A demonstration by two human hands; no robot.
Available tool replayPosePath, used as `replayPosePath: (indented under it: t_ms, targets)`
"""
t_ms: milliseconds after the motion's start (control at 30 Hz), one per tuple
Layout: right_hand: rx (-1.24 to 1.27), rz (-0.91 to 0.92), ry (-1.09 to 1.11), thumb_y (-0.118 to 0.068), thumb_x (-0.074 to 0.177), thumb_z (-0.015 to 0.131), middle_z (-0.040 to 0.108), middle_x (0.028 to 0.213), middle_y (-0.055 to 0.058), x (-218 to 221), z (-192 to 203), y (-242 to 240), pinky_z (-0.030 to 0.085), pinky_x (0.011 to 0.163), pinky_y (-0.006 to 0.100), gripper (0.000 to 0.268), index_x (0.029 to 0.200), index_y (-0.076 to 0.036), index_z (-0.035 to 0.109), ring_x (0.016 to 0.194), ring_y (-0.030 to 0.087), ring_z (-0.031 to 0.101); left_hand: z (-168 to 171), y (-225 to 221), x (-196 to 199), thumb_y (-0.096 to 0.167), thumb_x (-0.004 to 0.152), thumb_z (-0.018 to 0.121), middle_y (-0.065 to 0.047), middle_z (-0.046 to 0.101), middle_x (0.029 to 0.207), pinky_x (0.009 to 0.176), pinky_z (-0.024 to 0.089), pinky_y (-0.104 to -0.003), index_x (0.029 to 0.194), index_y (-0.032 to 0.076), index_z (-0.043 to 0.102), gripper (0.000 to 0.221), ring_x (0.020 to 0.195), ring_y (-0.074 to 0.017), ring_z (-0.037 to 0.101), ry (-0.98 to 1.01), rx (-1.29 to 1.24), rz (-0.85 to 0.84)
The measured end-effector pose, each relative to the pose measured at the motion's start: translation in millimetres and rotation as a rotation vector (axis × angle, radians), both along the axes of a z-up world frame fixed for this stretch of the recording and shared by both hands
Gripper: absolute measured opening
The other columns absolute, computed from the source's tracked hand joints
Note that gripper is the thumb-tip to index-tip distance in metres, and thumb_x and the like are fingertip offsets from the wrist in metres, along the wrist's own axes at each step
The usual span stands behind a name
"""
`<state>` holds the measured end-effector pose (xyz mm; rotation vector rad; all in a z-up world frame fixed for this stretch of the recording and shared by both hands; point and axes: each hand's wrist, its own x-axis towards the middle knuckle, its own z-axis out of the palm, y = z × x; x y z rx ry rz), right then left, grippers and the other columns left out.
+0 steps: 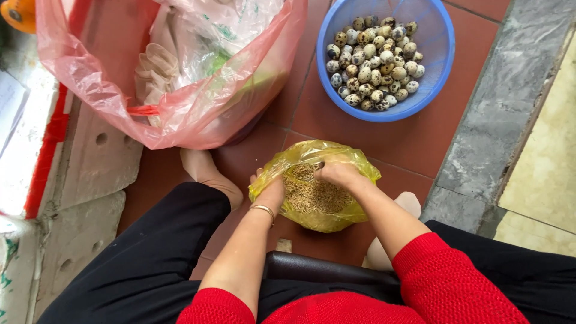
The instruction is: The person is sorting grain in a bag and then bagging quail eggs from a bowl into a plastic bag.
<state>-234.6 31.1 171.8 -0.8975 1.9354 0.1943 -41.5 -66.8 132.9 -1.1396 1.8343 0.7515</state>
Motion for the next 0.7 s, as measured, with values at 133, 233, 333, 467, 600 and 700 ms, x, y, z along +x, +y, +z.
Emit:
replayPosePath:
  t_ms: [133,233,333,467,600,700]
  targets:
    - [-0.026,-0.456,-0.388,-0.043,0.084,0.072,0.068,0.078,0.007,-3,-18,20,0.060,0.065,0.035,0.032,0.088,-0.011,0.072,0.070,0.021,0.072,-102,15,20,0.028,0.097,0.060,-0.017,0.063,0.116,0.088,0.055,-0.055,0.126,0.011,0.063,0.034,0.115,-0.0400,0.061,0.233,-0.234,-0.107]
    - [-0.038,-0.701,-0.638,-0.048,0.083,0.076,0.066,0.071,0.006,5,-16,21,0.057,0.054,0.028,0.037,0.086,-0.012,0.067,0.059,0.018,0.069,-87,7,9,0.033,0.090,0.065,-0.018,0.067,0.114,0.087,0.056,-0.054,0.119,0.014,0.072,0.036,0.113,-0.0380,0.064,0.199,-0.166,-0.202]
    - [-0.059,-0.646,-0.706,-0.041,0.087,0.075,0.065,0.069,0.007,14,-17,19,0.055,0.050,0.026,0.033,0.090,-0.010,0.064,0.056,0.018,0.066,-17,-3,-3,0.026,0.090,0.060,-0.026,0.070,0.117,0.094,0.054,-0.058,0.116,0.005,0.076,0.037,0.118,-0.0423,0.066,0.227,-0.025,-0.139]
    - [-0.104,-0.038,-0.496,-0.016,0.094,0.065,0.074,0.119,0.004,44,-14,7,0.057,0.099,0.042,0.036,0.128,-0.024,0.070,0.114,0.025,0.071,7,-16,-6,0.033,0.090,0.055,-0.026,0.071,0.125,0.112,0.044,-0.057,0.128,0.001,0.067,0.052,0.129,-0.0427,0.062,0.284,0.054,-0.078]
    - [-0.034,0.222,-0.417,-0.016,0.098,0.059,0.067,0.138,0.003,56,-6,-6,0.049,0.109,0.047,0.049,0.145,-0.028,0.059,0.126,0.024,0.065,13,-16,-8,0.023,0.089,0.048,-0.037,0.066,0.127,0.115,0.040,-0.059,0.122,-0.014,0.066,0.052,0.130,-0.0507,0.058,0.339,0.159,0.117]
    - [-0.068,0.023,-0.414,-0.017,0.098,0.062,0.071,0.129,0.003,49,16,-18,0.052,0.106,0.047,0.034,0.131,-0.024,0.068,0.122,0.026,0.067,31,-25,-8,0.017,0.089,0.040,-0.042,0.064,0.126,0.118,0.038,-0.062,0.125,-0.021,0.061,0.057,0.131,-0.0551,0.055,0.358,0.163,0.164]
